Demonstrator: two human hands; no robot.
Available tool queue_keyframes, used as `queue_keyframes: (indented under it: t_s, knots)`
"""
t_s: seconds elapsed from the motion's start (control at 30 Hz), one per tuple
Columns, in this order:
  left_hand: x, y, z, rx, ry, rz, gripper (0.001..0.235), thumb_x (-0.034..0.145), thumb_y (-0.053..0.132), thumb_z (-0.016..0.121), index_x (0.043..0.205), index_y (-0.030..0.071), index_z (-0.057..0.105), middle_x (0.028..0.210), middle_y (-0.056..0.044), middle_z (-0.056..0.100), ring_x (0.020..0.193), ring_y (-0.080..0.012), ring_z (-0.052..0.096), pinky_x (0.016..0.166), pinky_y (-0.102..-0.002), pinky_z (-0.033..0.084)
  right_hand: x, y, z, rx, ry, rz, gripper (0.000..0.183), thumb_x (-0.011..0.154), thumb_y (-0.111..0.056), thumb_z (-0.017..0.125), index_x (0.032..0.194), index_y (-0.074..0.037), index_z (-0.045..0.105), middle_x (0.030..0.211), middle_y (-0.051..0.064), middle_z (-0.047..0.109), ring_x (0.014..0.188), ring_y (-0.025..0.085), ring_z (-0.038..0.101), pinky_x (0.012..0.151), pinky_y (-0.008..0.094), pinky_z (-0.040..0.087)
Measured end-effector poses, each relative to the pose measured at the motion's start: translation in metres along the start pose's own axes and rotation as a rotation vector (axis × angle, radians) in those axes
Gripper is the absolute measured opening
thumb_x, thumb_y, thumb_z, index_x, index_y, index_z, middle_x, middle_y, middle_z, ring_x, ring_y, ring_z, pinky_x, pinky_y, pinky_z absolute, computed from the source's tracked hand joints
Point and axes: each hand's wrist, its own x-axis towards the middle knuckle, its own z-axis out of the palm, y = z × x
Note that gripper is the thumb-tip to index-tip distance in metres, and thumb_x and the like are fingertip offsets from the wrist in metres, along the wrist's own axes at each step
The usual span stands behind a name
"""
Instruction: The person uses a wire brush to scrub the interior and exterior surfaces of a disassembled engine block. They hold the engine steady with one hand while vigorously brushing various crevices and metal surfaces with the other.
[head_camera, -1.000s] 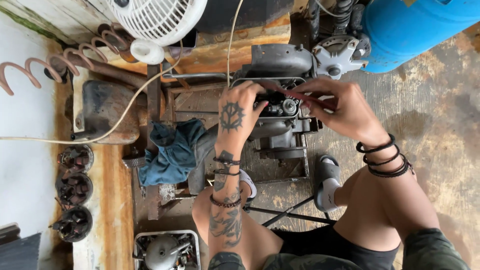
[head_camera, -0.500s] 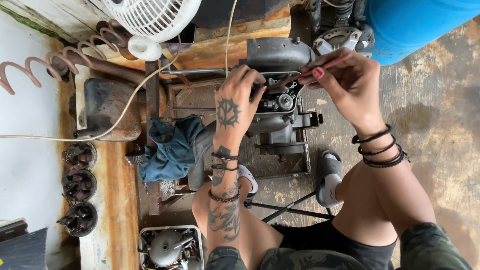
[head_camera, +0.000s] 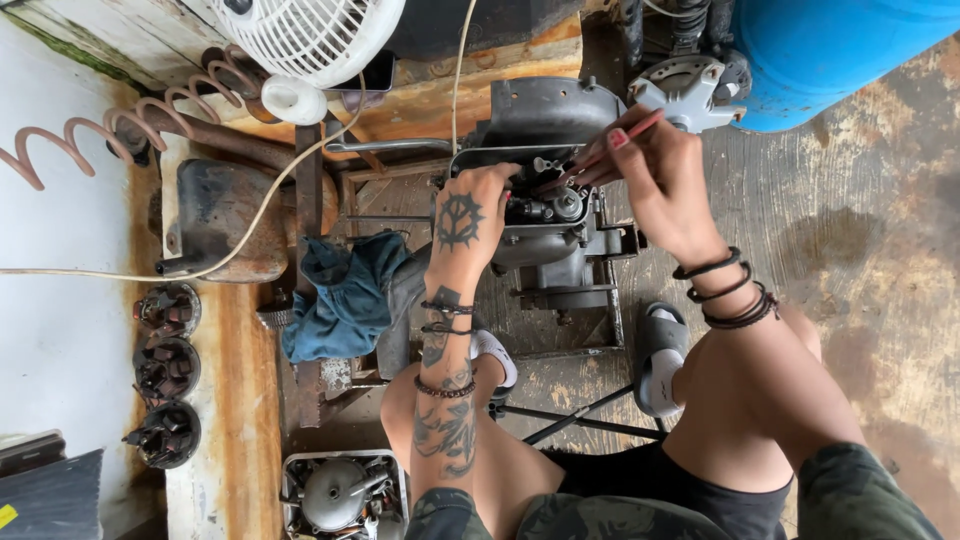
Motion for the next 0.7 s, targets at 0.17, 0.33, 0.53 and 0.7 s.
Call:
queue_keyframes:
  t_s: [0.17, 0.33, 0.53, 0.7]
  knots:
    - [0.003, -0.029, 0.021, 0.039, -0.053, 0.05, 0.024, 0.096, 0.003, 0.065, 0.117, -0.007, 0.067, 0.092, -0.027, 0.073, 0.08, -0.0401, 0.072, 0.063, -0.05, 0.061, -0.003, -0.002, 0.011, -0.083, 0.011, -0.072, 0.022, 0.109, -0.002, 0.039, 0.101, 0.013, 0.054, 0.088, 0.031, 0.07, 0.075, 0.038, 0.075, 0.068, 0.046, 0.062]
    - [0.002, -0.05, 0.04, 0.226, -0.091, 0.098, 0.038, 0.088, 0.012, 0.075, 0.125, 0.009, 0.067, 0.097, -0.01, 0.075, 0.084, -0.0247, 0.075, 0.065, -0.035, 0.063, -0.007, -0.016, 0.0, -0.111, 0.011, -0.072, 0.023, 0.109, 0.0, 0.04, 0.097, 0.012, 0.056, 0.089, 0.03, 0.071, 0.076, 0.038, 0.076, 0.069, 0.045, 0.062]
    - [0.001, -0.034, 0.024, 0.134, -0.09, 0.097, 0.035, 0.087, 0.002, 0.075, 0.121, 0.002, 0.066, 0.096, -0.019, 0.075, 0.087, -0.0348, 0.075, 0.07, -0.045, 0.064, -0.009, -0.012, 0.02, -0.194, -0.011, -0.085, 0.019, 0.108, 0.0, 0.048, 0.097, 0.011, 0.059, 0.087, 0.026, 0.073, 0.076, 0.036, 0.076, 0.067, 0.041, 0.061]
    - [0.0, -0.035, 0.022, 0.139, -0.102, 0.107, 0.036, 0.087, 0.002, 0.074, 0.122, 0.003, 0.066, 0.096, -0.016, 0.075, 0.088, -0.0317, 0.075, 0.072, -0.042, 0.063, -0.01, -0.021, 0.004, -0.175, 0.001, -0.076, 0.02, 0.109, 0.0, 0.049, 0.098, 0.012, 0.06, 0.085, 0.028, 0.072, 0.074, 0.037, 0.075, 0.068, 0.044, 0.061]
